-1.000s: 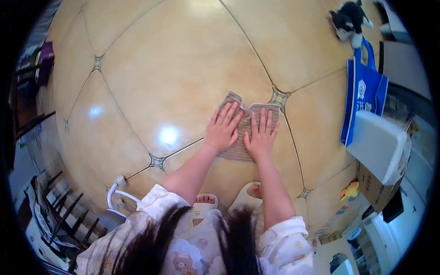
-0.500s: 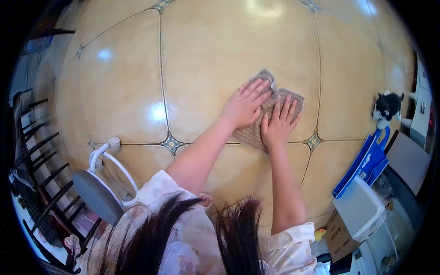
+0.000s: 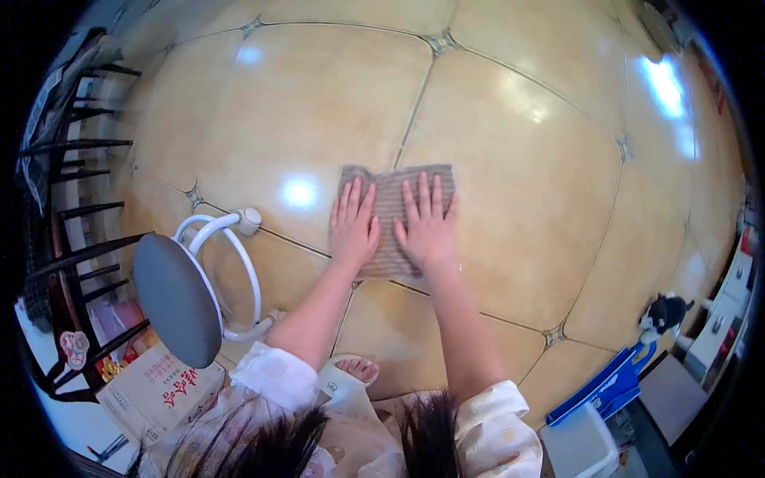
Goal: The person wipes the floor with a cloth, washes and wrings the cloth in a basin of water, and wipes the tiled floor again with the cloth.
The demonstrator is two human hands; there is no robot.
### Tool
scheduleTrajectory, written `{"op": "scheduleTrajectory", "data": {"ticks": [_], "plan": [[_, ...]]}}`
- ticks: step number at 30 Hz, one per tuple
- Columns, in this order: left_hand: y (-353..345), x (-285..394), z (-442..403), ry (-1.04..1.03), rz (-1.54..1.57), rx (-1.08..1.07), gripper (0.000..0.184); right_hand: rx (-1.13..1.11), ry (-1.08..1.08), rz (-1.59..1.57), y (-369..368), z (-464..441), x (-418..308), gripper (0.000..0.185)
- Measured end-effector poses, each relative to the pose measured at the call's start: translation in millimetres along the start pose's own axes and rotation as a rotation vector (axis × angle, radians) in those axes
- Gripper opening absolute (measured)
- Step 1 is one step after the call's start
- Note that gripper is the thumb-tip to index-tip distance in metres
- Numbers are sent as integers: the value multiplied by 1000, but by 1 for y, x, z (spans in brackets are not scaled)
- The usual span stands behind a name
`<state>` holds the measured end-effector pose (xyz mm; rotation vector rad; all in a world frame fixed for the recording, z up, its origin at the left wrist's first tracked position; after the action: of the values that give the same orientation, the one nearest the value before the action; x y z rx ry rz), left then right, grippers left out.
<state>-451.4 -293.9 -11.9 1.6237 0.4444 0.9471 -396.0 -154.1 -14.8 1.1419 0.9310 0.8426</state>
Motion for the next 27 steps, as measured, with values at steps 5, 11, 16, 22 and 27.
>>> {"op": "scheduleTrajectory", "data": {"ticks": [5,11,16,22,27], "plan": [[20,-46,29,43,-35,-28,67,-24,120,-22,-7,-3,-55,73],[23,-59,8,76,-4,-5,66,-31,138,-29,-1,-25,-64,71],[19,-64,-5,104,-21,-11,67,-33,145,-5,3,-41,-65,70],[21,-66,-6,100,-2,-29,70,-52,139,22,0,-40,-63,69],[20,-65,-10,101,-42,-51,71,-44,80,-20,-3,-37,-59,68]]}}
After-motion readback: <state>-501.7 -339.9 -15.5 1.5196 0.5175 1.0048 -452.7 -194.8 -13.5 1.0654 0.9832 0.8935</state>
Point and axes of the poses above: each hand's wrist, its own z-axis away from the middle knuckle, its own y-axis out of the back of the hand, x = y × z, the point moved 6 cm from there along -z, towards the middle knuckle, and after that the axes turned 8 degrees about -y, right-handed, at the moved point
